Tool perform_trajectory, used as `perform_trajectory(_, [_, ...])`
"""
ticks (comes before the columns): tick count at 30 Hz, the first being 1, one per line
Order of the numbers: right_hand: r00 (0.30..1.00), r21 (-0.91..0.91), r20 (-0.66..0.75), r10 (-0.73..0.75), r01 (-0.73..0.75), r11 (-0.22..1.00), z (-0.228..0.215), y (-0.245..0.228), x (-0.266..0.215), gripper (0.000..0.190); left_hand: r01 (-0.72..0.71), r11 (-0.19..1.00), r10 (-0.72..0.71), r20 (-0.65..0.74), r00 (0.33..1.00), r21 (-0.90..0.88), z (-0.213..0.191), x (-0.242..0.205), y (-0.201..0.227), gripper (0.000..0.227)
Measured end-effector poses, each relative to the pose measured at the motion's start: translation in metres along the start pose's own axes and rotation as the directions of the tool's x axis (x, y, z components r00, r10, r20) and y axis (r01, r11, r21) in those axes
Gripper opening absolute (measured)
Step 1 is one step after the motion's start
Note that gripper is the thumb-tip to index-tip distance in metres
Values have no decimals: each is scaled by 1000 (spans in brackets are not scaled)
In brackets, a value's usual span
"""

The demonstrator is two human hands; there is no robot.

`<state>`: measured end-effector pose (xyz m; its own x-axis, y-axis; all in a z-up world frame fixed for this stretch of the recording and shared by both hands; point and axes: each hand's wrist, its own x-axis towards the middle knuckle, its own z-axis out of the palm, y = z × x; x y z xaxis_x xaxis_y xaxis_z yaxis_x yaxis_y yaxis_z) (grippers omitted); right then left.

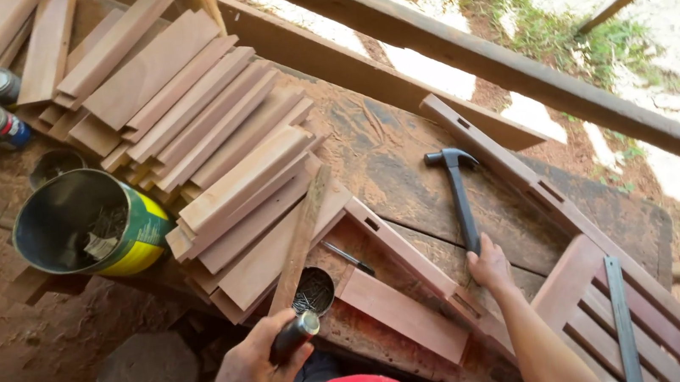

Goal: The person assembles a slatted wooden panel on a rustic workbench, fitting wooden slats into a frame, marking positions with a try square and pencil, and hammering nails to fasten the parts together. They reposition the panel and add pieces while working through the assembly.

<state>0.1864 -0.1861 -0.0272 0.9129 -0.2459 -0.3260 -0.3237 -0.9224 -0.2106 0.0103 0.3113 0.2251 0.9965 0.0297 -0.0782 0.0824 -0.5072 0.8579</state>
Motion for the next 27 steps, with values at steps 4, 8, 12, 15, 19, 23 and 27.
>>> perform_trajectory(4, [945, 538, 288, 158, -296, 789, -3, -17, 26, 33, -16, 985, 39, 130, 991, -174, 35, 31, 17, 50])
perform_trajectory(8, [933, 828, 359, 19, -328, 456, -97, -80, -19, 26, -110, 883, 227, 210, 951, -457, 79, 58, 46, 45])
perform_trajectory(12, [920, 682, 389, 43, -319, 658, -127, -59, -135, 29, -217, 838, 369, 228, 901, -501, 126, 75, 52, 40])
perform_trajectory(15, [998, 698, 2, 62, -46, 714, -113, -24, -265, 40, -139, 761, 390, 276, 878, -634, 157, 79, 54, 26])
perform_trajectory(19, [949, 758, 31, 313, -227, 612, -47, 30, -357, 35, -110, 797, 439, 444, 781, -595, 199, 80, 62, 41])
perform_trajectory(23, [894, 784, 108, 436, -346, 515, 19, 72, -404, 35, -200, 743, 591, 486, 644, -639, 237, 74, 87, 40])
perform_trajectory(27, [781, 565, 234, 578, -594, 573, 68, 119, -480, 22, -241, 799, 567, 559, 605, -550, 268, 67, 111, 29])
